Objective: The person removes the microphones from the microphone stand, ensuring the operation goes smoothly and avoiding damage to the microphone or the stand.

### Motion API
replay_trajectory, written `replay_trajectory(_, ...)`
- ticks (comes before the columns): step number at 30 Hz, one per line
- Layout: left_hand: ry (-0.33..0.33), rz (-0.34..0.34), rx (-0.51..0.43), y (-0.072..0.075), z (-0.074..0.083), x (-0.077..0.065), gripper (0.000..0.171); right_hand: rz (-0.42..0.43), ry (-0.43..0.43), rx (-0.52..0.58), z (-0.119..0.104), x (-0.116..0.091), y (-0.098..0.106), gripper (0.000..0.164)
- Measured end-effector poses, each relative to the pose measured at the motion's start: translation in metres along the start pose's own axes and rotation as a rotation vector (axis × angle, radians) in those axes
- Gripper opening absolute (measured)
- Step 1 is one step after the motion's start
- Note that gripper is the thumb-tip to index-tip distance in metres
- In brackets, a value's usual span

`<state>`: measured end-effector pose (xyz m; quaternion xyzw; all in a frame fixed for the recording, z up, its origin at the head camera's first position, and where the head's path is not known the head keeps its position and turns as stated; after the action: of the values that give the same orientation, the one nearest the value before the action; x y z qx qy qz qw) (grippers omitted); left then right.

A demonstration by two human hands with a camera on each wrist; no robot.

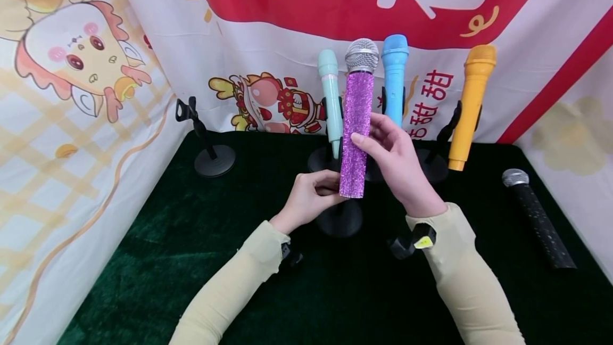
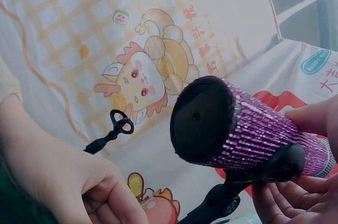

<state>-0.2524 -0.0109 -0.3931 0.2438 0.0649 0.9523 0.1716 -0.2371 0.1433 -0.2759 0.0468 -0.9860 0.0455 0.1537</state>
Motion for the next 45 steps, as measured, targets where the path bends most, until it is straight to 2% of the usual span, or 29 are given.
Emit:
replay_trajectory(6,-0.003,0.002,-0.015,-0.002,0.001,0.000,0.028,0.018,0.040,0.042,-0.003,0.004,0.000,0.040)
replay_trajectory(26,-0.047,-0.009,0.018,-0.001,0.001,-0.005,0.026,0.042,0.143,-0.055,-0.013,0.015,-0.005,0.040)
replay_trajectory(38,-0.099,-0.001,0.050,0.000,0.003,-0.004,0.026,0.048,0.127,0.034,-0.016,0.022,-0.006,0.041)
replay_trajectory(45,-0.093,-0.004,0.043,0.001,0.003,-0.005,0.030,0.043,0.127,-0.007,-0.018,0.026,-0.006,0.040)
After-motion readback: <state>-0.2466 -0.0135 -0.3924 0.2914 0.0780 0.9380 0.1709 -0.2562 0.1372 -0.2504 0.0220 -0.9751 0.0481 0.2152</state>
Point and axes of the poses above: each hand's wrist, its own x-axis towards the middle knuckle, its own y-axis out of the back of the hand, z = x × y, the point moved 7 cm from there along x, towards the middle knuckle, and after that the axes turned 5 degrees about z, right-handed, at the moved point
